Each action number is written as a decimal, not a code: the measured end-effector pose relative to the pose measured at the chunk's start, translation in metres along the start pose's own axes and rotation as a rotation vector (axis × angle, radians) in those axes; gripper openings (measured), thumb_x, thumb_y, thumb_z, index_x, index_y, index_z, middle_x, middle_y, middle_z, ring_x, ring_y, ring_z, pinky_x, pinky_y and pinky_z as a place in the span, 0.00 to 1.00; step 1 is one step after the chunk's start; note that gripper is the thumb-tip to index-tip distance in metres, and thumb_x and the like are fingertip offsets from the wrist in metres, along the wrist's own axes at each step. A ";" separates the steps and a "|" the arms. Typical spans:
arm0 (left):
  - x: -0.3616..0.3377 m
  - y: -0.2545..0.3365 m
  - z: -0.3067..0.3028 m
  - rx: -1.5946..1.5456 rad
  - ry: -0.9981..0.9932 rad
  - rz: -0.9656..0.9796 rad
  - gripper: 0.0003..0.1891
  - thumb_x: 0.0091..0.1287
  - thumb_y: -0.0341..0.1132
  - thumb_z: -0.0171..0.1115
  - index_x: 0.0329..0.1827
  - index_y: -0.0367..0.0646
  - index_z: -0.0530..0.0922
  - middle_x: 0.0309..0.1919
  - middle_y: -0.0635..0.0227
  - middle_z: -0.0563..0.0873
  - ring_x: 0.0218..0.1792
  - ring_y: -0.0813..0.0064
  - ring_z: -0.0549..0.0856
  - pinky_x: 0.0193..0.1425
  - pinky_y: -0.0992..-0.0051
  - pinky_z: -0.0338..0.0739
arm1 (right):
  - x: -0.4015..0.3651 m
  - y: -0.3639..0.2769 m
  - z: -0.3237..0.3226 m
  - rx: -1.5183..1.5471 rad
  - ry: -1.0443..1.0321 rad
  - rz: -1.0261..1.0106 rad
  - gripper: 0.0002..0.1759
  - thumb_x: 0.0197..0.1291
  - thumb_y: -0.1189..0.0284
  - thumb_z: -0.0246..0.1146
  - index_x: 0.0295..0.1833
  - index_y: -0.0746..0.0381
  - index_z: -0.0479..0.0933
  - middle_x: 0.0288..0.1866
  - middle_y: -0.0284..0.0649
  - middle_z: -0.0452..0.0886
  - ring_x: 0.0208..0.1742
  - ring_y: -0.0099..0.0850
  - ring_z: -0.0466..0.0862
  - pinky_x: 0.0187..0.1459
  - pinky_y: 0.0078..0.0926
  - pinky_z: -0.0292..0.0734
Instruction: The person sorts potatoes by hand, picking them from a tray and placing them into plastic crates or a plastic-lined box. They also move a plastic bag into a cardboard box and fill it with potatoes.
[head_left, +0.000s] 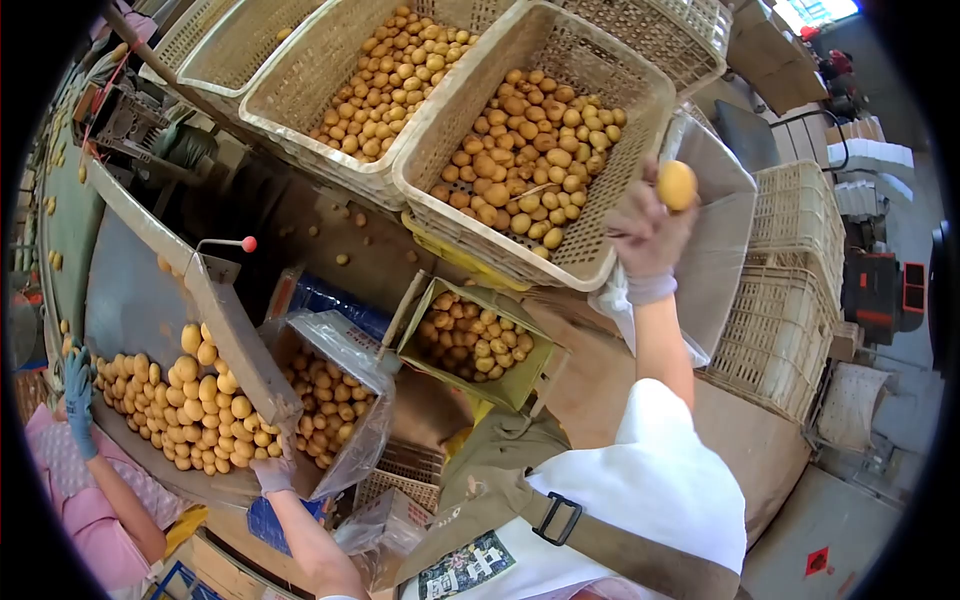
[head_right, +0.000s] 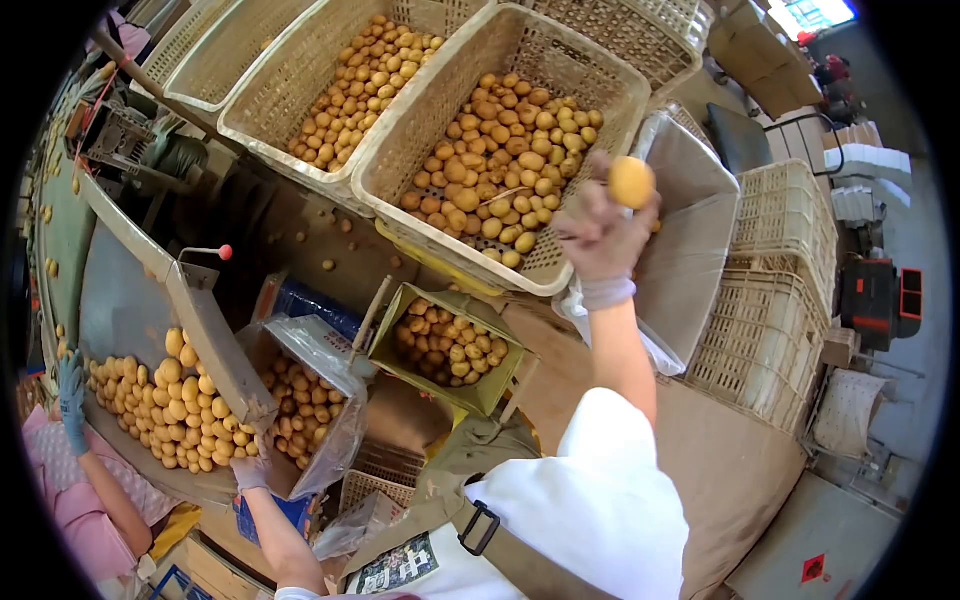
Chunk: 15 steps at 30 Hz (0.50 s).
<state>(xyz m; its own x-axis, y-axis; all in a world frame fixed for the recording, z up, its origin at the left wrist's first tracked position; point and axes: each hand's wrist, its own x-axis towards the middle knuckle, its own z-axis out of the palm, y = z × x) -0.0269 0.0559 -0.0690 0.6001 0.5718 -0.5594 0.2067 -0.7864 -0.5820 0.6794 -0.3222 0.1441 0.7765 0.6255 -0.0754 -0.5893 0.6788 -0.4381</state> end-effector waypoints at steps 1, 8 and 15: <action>0.001 0.000 0.008 0.169 0.063 0.057 0.29 0.75 0.56 0.43 0.73 0.52 0.71 0.47 0.62 0.89 0.43 0.60 0.88 0.41 0.54 0.80 | -0.020 -0.008 0.014 0.014 0.203 -0.145 0.45 0.63 0.29 0.50 0.66 0.57 0.74 0.25 0.24 0.75 0.17 0.16 0.66 0.24 0.16 0.67; 0.004 -0.002 -0.022 -0.223 -0.265 0.006 0.30 0.74 0.51 0.45 0.80 0.67 0.58 0.54 0.73 0.81 0.46 0.61 0.82 0.32 0.49 0.74 | -0.081 0.144 0.066 -0.457 -0.048 0.527 0.35 0.75 0.41 0.45 0.69 0.58 0.72 0.29 0.33 0.80 0.21 0.23 0.73 0.25 0.20 0.73; -0.017 0.012 -0.090 -1.341 0.382 -0.280 0.35 0.69 0.62 0.57 0.74 0.53 0.72 0.77 0.70 0.70 0.78 0.60 0.64 0.82 0.52 0.52 | -0.151 0.291 0.127 -1.552 -1.095 0.238 0.27 0.65 0.62 0.66 0.67 0.62 0.75 0.51 0.47 0.84 0.48 0.44 0.84 0.52 0.39 0.78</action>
<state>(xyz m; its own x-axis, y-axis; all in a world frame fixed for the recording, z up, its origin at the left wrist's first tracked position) 0.0348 0.0158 -0.0136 0.5419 0.8153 -0.2043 0.7858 -0.4053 0.4671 0.3622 -0.1704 0.1414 -0.1037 0.9946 -0.0024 0.5226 0.0524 -0.8510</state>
